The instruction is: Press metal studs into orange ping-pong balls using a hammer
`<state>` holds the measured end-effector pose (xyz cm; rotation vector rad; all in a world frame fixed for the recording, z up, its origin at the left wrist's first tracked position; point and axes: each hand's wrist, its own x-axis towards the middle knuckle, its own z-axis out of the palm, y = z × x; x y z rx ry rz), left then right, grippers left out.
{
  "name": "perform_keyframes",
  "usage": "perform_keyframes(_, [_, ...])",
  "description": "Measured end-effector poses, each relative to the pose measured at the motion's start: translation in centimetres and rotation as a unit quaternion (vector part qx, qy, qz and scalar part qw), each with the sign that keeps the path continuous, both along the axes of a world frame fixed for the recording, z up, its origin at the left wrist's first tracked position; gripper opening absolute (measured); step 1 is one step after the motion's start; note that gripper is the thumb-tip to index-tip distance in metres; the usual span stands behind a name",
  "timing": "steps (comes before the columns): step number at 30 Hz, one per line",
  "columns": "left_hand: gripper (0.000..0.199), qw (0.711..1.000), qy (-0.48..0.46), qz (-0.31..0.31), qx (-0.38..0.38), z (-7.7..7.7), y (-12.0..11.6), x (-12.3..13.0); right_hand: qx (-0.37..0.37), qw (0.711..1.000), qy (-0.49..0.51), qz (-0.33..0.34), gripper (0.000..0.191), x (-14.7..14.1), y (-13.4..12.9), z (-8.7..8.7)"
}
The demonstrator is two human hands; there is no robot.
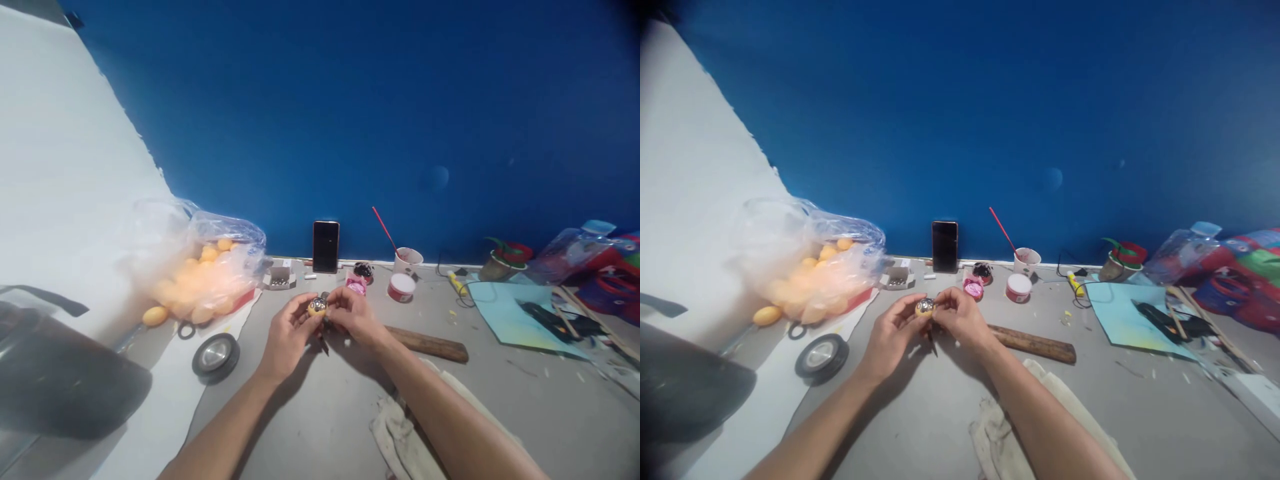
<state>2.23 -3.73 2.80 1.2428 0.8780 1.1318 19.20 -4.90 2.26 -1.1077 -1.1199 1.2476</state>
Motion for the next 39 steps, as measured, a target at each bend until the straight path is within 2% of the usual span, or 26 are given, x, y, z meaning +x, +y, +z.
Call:
perform_keyframes(4, [0.056,0.999,-0.026,-0.027,-0.03,0.1,0.1,-0.3,0.005,1.0,-0.026,0.001,0.038,-0.2,0.1,-0.1])
perform_keyframes(7, [0.06,0.996,-0.044,-0.044,-0.057,0.0,0.2,-0.5,0.021,0.998,-0.053,0.007,0.04,-0.3,0.3,-0.5])
perform_keyframes(10, [0.058,0.997,-0.047,-0.02,-0.059,-0.4,0.3,-0.5,0.036,0.995,-0.098,0.004,0.033,-0.1,0.4,-0.6])
perform_keyframes(12, [0.055,0.997,-0.053,0.013,-0.048,-0.5,0.6,-0.4,0.036,0.979,-0.2,-0.013,0.022,0.3,0.2,-0.1])
perform_keyframes(14, [0.054,0.997,-0.053,0.043,-0.04,-0.6,1.0,-0.5,0.03,0.931,-0.362,-0.031,0.015,0.8,-0.2,0.7])
perform_keyframes(16, [0.055,0.996,-0.034,0.076,-0.038,-0.7,1.5,-0.7,0.005,0.863,-0.505,-0.014,0.019,1.2,-0.6,1.5])
perform_keyframes(19, [0.052,0.992,0.004,0.126,-0.027,-0.8,2.0,-1.1,-0.034,0.793,-0.608,0.015,0.021,1.4,-1.0,2.3])
perform_keyframes(22, [0.048,0.988,0.016,0.151,-0.008,-0.9,2.2,-1.4,-0.049,0.761,-0.645,0.038,0.021,1.1,-1.1,2.5])
perform_keyframes(29, [0.048,0.988,0.028,0.15,-0.027,-0.4,2.2,-1.4,-0.031,0.727,-0.684,0.051,0.018,0.7,-1.3,2.2])
perform_keyframes(32, [0.053,0.989,-0.003,0.14,-0.05,-0.8,2.4,-1.4,-0.01,0.747,-0.663,0.042,0.018,0.8,-1.5,2.6])
perform_keyframes(35, [0.057,0.987,-0.034,0.132,-0.079,-1.2,2.6,-1.3,0.021,0.766,-0.643,-0.001,0.016,1.0,-1.7,2.9])
perform_keyframes(39, [0.058,0.985,-0.054,0.137,-0.085,-0.9,2.3,-1.1,0.09,0.748,-0.656,-0.051,0.008,1.9,-1.9,2.5])
